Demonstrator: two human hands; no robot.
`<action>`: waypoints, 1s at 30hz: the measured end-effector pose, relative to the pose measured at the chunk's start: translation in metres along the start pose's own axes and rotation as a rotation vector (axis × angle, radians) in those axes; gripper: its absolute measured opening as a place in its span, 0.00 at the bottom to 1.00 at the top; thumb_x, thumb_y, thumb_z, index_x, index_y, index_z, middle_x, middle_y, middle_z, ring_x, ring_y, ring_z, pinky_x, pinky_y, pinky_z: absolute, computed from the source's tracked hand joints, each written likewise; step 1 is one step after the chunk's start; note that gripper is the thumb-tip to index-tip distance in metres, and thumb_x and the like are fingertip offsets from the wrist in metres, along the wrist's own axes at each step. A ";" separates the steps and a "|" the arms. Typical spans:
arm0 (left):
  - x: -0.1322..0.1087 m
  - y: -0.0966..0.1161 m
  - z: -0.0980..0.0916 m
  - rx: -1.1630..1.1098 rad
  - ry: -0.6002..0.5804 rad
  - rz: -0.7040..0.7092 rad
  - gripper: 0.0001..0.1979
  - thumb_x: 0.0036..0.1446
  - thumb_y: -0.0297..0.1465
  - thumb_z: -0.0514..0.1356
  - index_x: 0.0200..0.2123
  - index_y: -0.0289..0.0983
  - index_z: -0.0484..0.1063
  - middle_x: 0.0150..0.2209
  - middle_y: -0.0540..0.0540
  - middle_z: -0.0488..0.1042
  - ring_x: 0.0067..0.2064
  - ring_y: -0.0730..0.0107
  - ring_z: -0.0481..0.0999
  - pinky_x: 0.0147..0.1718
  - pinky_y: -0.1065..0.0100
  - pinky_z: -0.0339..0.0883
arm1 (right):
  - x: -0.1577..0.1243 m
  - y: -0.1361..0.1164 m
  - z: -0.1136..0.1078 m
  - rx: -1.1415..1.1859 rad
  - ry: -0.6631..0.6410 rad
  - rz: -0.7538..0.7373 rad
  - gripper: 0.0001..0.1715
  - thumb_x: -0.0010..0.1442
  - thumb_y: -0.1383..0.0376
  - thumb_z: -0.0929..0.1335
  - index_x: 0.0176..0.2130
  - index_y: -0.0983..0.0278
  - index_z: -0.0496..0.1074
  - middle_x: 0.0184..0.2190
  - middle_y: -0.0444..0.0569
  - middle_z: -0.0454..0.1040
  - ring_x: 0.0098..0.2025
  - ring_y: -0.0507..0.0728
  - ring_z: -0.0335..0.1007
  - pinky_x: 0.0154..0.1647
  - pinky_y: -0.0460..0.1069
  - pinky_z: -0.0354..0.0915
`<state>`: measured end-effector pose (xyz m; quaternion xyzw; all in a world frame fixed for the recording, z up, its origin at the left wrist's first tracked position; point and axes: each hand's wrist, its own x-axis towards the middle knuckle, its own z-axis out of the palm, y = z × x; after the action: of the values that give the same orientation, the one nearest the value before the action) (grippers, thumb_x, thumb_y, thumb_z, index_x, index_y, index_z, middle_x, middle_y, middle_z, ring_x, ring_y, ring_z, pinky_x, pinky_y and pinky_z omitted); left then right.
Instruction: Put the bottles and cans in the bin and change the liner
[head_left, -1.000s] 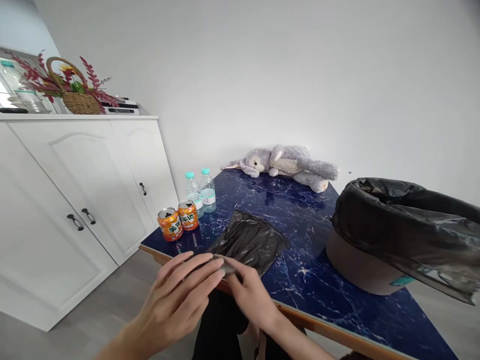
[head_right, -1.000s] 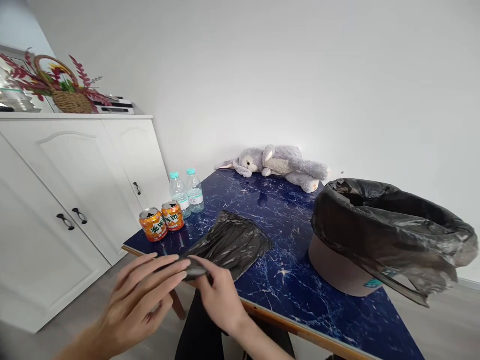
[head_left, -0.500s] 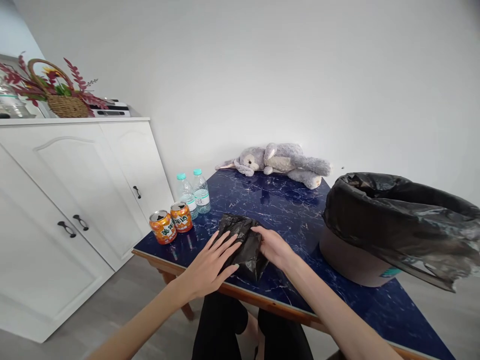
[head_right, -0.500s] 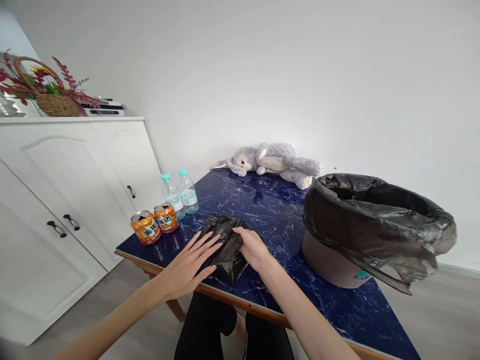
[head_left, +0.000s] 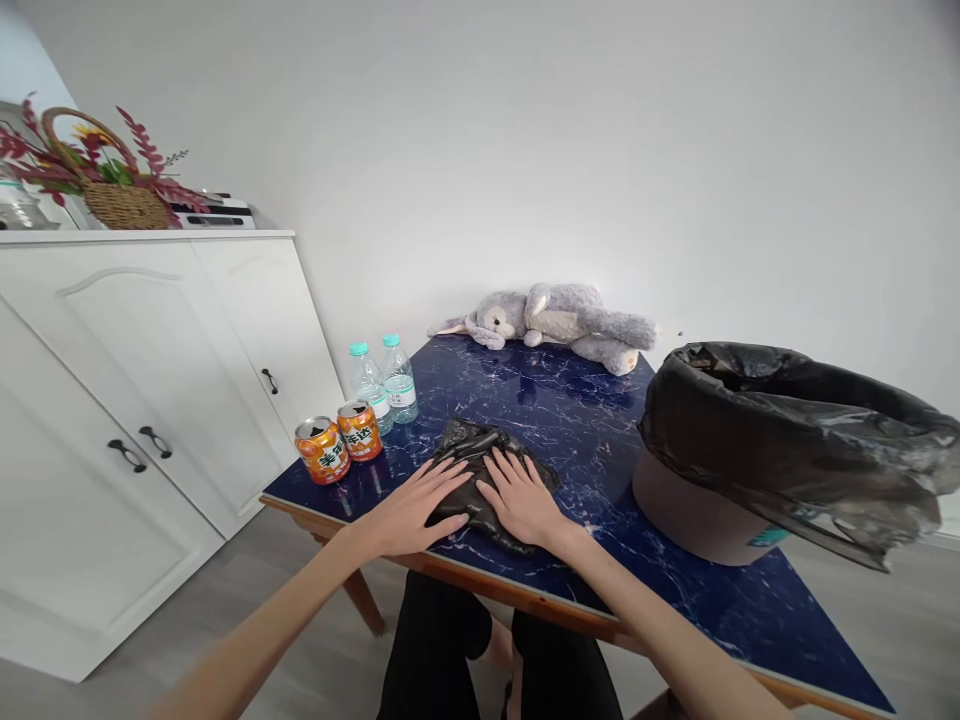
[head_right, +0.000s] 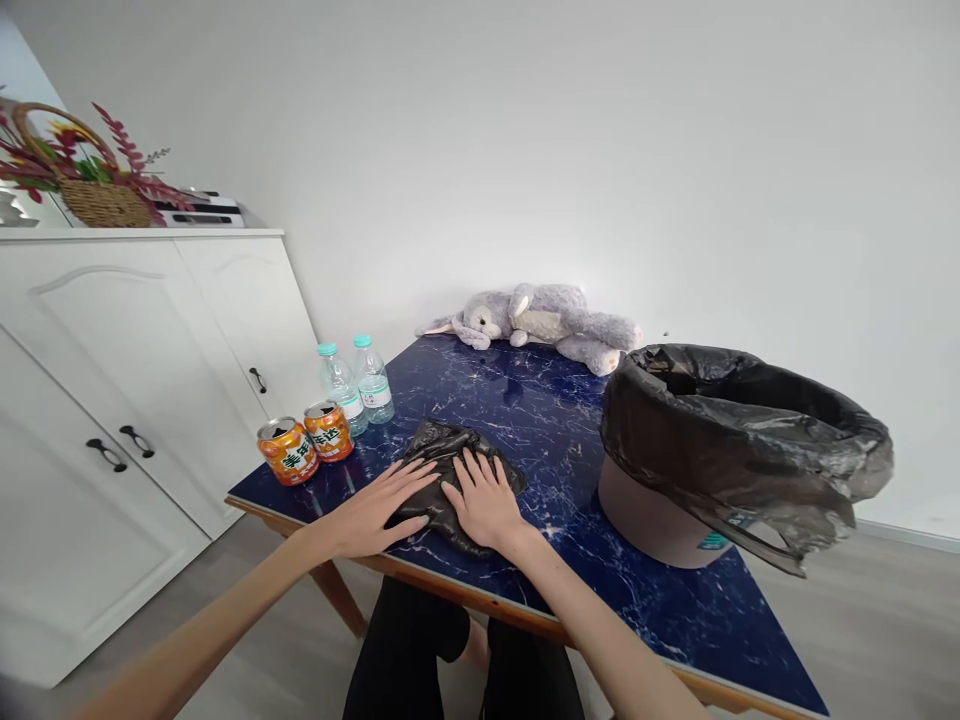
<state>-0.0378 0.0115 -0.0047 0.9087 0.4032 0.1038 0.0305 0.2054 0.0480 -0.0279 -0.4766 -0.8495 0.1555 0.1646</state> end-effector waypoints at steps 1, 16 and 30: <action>-0.004 -0.003 -0.002 -0.014 -0.016 -0.004 0.35 0.74 0.49 0.54 0.77 0.47 0.49 0.77 0.45 0.53 0.78 0.54 0.51 0.76 0.46 0.44 | -0.005 0.001 -0.003 0.002 0.000 -0.002 0.40 0.78 0.48 0.52 0.76 0.68 0.54 0.77 0.57 0.47 0.79 0.67 0.39 0.78 0.70 0.39; -0.019 0.002 -0.015 -0.084 0.142 -0.064 0.19 0.71 0.46 0.59 0.56 0.42 0.77 0.56 0.41 0.81 0.59 0.52 0.77 0.59 0.52 0.67 | -0.053 -0.008 -0.028 0.271 0.127 -0.066 0.21 0.76 0.63 0.59 0.56 0.59 0.77 0.42 0.50 0.85 0.43 0.64 0.84 0.46 0.56 0.75; 0.019 0.027 0.008 -0.308 0.318 -0.422 0.19 0.71 0.33 0.52 0.63 0.41 0.61 0.50 0.40 0.80 0.52 0.54 0.83 0.49 0.58 0.76 | -0.049 -0.041 -0.016 -0.199 0.344 -0.258 0.31 0.78 0.53 0.58 0.72 0.62 0.63 0.74 0.57 0.59 0.77 0.72 0.47 0.76 0.74 0.46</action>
<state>-0.0040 0.0077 -0.0055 0.7618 0.5623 0.2961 0.1254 0.2051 -0.0131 -0.0025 -0.3975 -0.8738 -0.0349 0.2778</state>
